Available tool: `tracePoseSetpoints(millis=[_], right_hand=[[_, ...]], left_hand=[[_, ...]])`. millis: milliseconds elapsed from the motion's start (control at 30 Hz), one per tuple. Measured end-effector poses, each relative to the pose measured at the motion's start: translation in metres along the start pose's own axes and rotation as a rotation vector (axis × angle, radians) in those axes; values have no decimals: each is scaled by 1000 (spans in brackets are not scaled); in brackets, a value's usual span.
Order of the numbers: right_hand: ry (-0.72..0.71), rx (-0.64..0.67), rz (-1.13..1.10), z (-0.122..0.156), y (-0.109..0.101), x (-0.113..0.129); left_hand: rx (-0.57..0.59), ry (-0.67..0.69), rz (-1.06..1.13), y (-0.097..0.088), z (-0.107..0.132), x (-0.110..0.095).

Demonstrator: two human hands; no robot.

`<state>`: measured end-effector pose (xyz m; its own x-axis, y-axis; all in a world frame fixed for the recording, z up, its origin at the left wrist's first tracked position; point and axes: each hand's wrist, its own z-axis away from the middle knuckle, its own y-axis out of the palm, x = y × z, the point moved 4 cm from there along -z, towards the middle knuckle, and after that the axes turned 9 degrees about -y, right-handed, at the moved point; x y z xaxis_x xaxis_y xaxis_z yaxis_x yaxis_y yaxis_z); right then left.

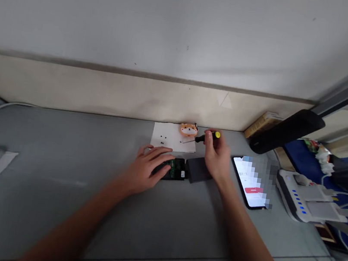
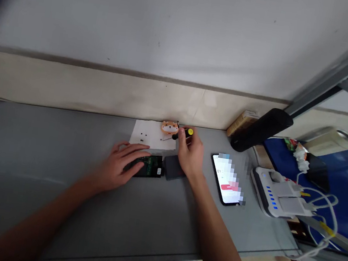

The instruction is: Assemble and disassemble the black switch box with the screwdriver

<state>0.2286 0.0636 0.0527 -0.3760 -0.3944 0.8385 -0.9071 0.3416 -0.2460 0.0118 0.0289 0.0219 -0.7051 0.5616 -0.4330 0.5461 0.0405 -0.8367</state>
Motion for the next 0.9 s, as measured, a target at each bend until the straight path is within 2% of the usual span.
tracePoseSetpoints(millis=[100, 300, 400, 533, 900], right_hand=[[1, -2, 2, 1, 1, -1], [21, -200, -128, 1, -5, 7], [81, -236, -210, 2, -2, 11], [135, -190, -282, 8, 8, 14], [116, -137, -265, 14, 15, 17]], left_hand=[[-104, -57, -10, -6, -1, 7], [-244, -147, 34, -12, -2, 20], [-234, -204, 81, -9, -3, 25], [-214, -217, 132, -1, -4, 25], [-259, -171, 153, -6, -4, 20]])
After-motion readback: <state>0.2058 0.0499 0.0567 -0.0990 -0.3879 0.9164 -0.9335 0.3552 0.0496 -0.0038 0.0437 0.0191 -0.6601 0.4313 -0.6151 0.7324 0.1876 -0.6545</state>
